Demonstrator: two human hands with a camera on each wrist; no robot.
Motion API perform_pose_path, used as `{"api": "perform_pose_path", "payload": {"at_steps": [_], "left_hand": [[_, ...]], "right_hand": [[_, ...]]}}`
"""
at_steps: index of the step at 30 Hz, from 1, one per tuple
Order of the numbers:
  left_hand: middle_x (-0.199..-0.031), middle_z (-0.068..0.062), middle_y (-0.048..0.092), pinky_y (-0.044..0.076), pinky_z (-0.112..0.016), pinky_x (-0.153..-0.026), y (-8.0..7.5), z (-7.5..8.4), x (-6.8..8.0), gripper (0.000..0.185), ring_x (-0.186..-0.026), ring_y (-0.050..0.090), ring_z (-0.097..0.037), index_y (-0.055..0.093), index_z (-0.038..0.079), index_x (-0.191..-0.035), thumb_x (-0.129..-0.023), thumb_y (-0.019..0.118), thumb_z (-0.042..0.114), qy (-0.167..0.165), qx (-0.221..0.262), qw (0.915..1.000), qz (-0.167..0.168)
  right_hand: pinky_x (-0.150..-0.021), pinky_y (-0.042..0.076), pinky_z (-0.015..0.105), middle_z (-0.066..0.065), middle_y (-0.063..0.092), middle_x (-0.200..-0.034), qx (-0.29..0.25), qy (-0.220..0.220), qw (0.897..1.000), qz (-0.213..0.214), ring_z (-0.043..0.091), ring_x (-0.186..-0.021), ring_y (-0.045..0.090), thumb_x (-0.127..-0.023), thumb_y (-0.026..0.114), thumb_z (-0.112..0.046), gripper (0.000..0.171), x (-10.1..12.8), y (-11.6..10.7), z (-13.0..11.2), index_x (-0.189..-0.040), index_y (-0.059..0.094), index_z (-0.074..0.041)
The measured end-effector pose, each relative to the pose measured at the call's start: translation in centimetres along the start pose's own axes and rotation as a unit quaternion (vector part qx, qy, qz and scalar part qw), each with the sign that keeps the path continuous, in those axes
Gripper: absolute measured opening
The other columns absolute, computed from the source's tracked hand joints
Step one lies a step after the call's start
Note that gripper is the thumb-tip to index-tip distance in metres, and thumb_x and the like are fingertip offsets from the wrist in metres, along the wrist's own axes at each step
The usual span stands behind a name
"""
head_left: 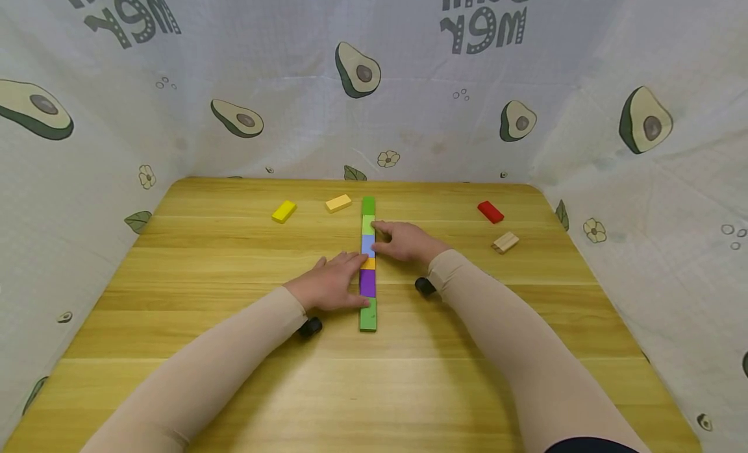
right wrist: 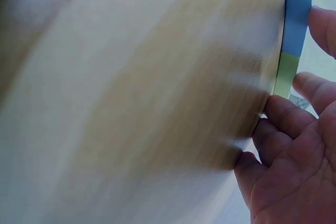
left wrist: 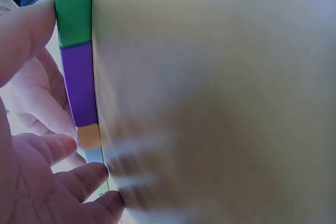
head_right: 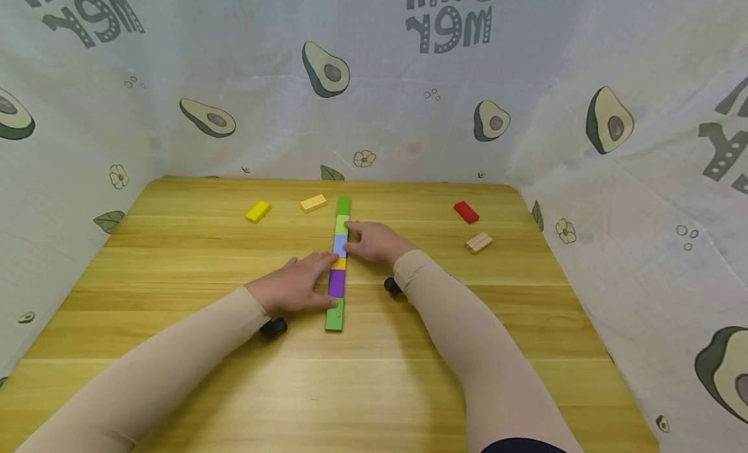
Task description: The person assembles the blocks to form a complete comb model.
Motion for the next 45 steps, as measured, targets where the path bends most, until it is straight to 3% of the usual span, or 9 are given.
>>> {"api": "perform_pose_path", "payload": {"at_steps": [8,25,32,38,45], "left_hand": [[-0.156,-0.004,0.015,0.012,-0.061,-0.109,-0.2,-0.6,-0.8,0.102,-0.143,0.012,-0.028,0.014,0.025,-0.15,-0.071,0.056,0.074,-0.008,0.001,0.9999,-0.013],[-0.155,-0.003,0.017,0.011,-0.061,-0.109,-0.2,-0.4,-0.9,0.098,-0.143,0.012,-0.028,0.017,0.025,-0.149,-0.073,0.062,0.068,-0.011,0.022,0.9996,-0.014],[-0.155,-0.002,0.017,0.009,-0.059,-0.111,0.0,-0.5,-1.0,0.099,-0.144,0.01,-0.027,0.017,0.027,-0.149,-0.072,0.061,0.069,-0.012,0.027,0.9995,-0.015],[-0.155,0.0,0.017,0.008,-0.058,-0.111,-0.2,-0.5,-0.9,0.098,-0.144,0.009,-0.027,0.017,0.026,-0.149,-0.072,0.061,0.069,-0.01,0.025,0.9996,-0.011],[-0.155,0.0,0.018,0.007,-0.057,-0.112,-0.2,-0.5,-0.7,0.098,-0.144,0.009,-0.026,0.018,0.026,-0.149,-0.072,0.062,0.068,-0.009,0.029,0.9995,-0.006]], "right_hand": [[-0.112,0.024,0.041,-0.002,0.031,-0.15,0.002,-0.002,1.0,-0.002,0.022,-0.139,0.028,-0.088,0.051,-0.054,0.068,-0.2,0.2,0.0,-0.146,0.027,-0.029],[-0.112,0.024,0.041,0.002,0.032,-0.15,-0.019,0.008,1.0,-0.006,0.023,-0.138,0.029,-0.088,0.052,-0.054,0.072,-0.2,0.1,0.2,-0.148,0.022,-0.028],[-0.107,0.032,0.046,0.006,0.043,-0.143,-0.056,0.0,0.998,0.038,0.028,-0.131,0.041,-0.088,0.055,-0.048,0.069,0.6,-2.0,1.1,-0.147,0.025,-0.027],[-0.103,0.036,0.049,0.003,0.043,-0.143,-0.037,0.01,0.996,0.076,0.029,-0.127,0.044,-0.092,0.054,-0.04,0.058,2.7,-5.4,3.6,-0.144,0.034,-0.025],[-0.104,0.031,0.054,0.01,0.039,-0.145,-0.001,0.053,0.996,0.075,0.034,-0.132,0.035,-0.093,0.054,-0.032,0.054,5.5,-7.3,10.0,-0.142,0.038,-0.017]]}}
Point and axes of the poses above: each hand's wrist, its own x-axis away from the middle knuckle, its own y-axis out of the palm, z = x × y, the point moved 9 cm from there along -x, towards the middle knuckle
